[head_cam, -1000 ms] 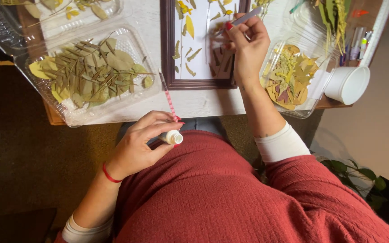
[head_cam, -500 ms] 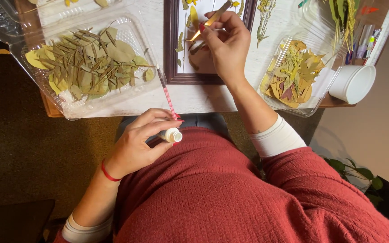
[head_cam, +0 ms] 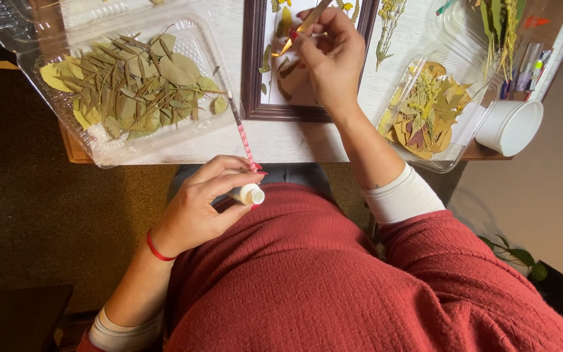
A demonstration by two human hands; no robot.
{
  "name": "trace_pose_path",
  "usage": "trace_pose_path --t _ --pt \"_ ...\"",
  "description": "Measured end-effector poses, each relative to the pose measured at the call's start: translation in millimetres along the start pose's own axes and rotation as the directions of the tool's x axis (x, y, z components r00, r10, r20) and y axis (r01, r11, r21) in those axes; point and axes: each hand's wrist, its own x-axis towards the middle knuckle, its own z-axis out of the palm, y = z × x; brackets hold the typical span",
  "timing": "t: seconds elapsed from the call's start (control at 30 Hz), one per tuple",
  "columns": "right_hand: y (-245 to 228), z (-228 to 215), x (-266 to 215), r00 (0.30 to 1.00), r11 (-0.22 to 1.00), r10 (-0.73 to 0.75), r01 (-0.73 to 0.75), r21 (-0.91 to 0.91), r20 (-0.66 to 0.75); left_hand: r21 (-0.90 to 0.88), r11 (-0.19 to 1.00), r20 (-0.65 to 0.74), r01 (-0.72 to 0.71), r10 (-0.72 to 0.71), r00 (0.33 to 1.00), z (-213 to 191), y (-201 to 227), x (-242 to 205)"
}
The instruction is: Arranging and gluing dried flowers and leaves into a picture frame to create botanical art.
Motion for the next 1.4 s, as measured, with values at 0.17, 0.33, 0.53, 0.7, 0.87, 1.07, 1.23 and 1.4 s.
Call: trace_pose_path --t 0.17,0.33,0.53,0.7,0.87,1.07,1.23,1.4 --pt "1.1 3.2 -6.6 0.997 0.997 0.077 -0.078 0.019 0.031 0.003 1.000 0.004 -0.019 0.019 1.000 0.8 -1.5 0.5" --pt "5.8 1.3 -3.9 0.992 0.996 0.084 -0.085 -0.001 0.093 0.009 1.000 0.003 -0.016 0.016 1.000 2.5 0.1 0.9" --pt "-7.4 6.6 -2.1 0.981 0.988 0.153 -0.148 -0.051 0.123 0.012 1.000 -0.001 -0.022 0.022 1.000 1.9 1.3 0.9" --pt "2.8 3.2 -2.6 0.989 0.997 0.076 -0.073 -0.031 0.130 0.026 0.999 -0.013 -0.033 0.033 0.999 2.6 0.7 0.2" --pt "16.7 -2.2 -1.2 0.990 0.997 0.065 -0.071 0.043 0.126 0.018 1.000 -0.005 -0.012 0.012 1.000 3.4 0.7 -0.4" --pt "-10.9 -23.6 5.8 0.981 0.973 0.185 -0.191 0.131 0.055 0.034 0.999 -0.008 -0.029 0.030 1.000 3.6 0.8 -1.3" --pt "14.6 -97.2 9.8 0.985 0.956 0.142 -0.111 0.270 -0.098 0.038 0.998 -0.008 -0.051 0.052 0.999 5.5 2.2 1.2" --pt "-9.6 -102.6 -1.4 0.968 0.981 0.183 -0.168 0.102 -0.169 0.017 1.000 0.023 -0.021 0.020 1.000 10.7 0.8 4.6"
